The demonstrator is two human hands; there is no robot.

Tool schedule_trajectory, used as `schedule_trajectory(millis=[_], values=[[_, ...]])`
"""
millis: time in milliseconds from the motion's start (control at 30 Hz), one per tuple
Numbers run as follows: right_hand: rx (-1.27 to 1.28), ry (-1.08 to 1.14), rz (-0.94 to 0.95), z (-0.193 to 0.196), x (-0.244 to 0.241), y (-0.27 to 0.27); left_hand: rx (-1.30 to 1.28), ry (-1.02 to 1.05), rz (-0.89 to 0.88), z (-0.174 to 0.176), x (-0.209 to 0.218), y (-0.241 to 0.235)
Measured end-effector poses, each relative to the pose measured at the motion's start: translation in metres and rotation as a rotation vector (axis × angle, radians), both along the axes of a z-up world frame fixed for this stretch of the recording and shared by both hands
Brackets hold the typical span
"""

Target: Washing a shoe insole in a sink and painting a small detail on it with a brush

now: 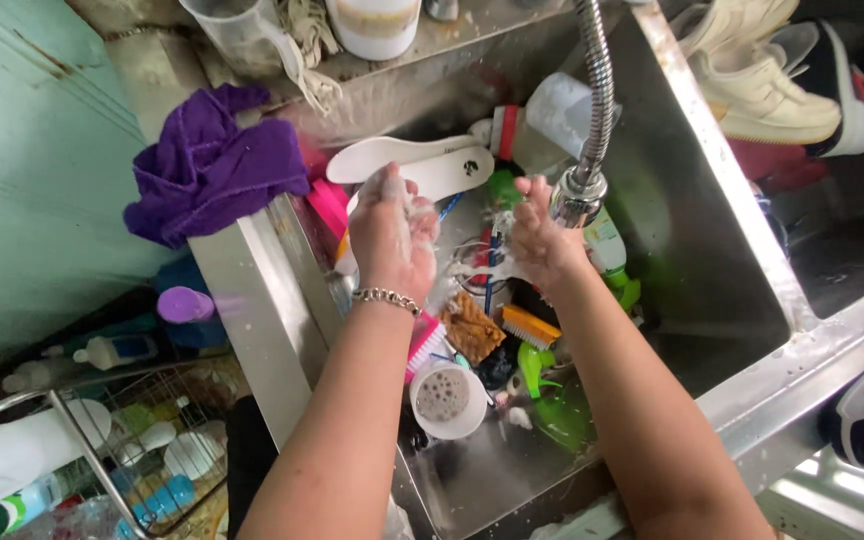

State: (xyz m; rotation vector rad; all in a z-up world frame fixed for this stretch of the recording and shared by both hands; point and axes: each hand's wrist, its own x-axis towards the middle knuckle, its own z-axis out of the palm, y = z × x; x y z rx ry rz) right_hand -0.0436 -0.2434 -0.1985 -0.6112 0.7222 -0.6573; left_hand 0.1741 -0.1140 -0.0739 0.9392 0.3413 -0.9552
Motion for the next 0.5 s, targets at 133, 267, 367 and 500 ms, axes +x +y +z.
schedule_trajectory(millis=[133,267,367,500], values=[[-0.096,0.718,-0.136,0.029,0.027,0.03,-0.05,-0.013,-0.028,0.007,0.002,-0.002],[-0.701,1.72,0.584,0.016,0.019,0.033,-0.051,0.162,-0.035,0.032,-0.004,-0.003],[-0.734,1.743,0.919,-0.045,0.005,0.059,-0.128,0.124,-0.13,0.067,-0.009,0.006],[-0.775,1.68,0.859,-0.13,-0.014,0.061,-0.058,0.15,-0.123,0.04,-0.006,-0.002]])
